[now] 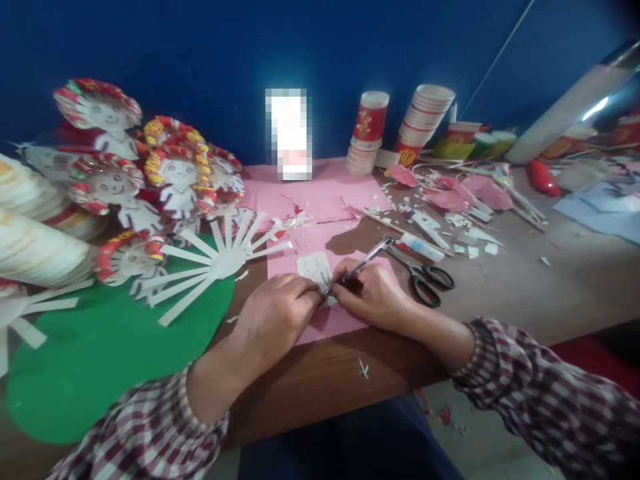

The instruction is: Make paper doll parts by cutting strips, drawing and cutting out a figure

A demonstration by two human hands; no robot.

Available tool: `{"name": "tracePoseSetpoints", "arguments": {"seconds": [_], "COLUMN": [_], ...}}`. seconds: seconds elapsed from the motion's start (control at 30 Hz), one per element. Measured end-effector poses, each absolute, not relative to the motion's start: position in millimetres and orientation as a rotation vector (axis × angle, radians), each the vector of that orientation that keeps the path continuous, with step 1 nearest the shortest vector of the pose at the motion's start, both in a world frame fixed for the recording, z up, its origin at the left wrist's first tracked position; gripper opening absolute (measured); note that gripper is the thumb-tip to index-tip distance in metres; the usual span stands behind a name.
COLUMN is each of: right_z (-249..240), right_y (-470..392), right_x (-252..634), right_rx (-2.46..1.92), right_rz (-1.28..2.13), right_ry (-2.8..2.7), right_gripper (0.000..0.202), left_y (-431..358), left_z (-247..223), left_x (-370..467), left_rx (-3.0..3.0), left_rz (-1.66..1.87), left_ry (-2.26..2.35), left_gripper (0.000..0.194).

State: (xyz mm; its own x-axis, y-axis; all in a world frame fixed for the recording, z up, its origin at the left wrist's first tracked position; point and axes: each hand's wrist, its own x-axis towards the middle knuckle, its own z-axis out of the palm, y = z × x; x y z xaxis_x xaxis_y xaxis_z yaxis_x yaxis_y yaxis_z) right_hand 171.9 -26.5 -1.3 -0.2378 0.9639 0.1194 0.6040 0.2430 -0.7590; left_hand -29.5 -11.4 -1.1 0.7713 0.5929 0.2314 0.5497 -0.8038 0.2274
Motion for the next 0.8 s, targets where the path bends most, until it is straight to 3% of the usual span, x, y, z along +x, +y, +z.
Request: {"name": "tracePoseSetpoints", "arguments": {"seconds": [0.8], "right_z": [-2.0], "right_y": [-26.9], "right_x": [172.2], "right_rx": [-1.427], "right_rz": [0.748], "right_ry": [-1.915], "right_gripper": [0.004], "left_y": [-11.6], "left_z": [-1.8], "left_x": [-32.2], "left_rx": [2.870], "left_rz": [0.429], "left_ry": [0.908], "left_gripper": [0.020]}}
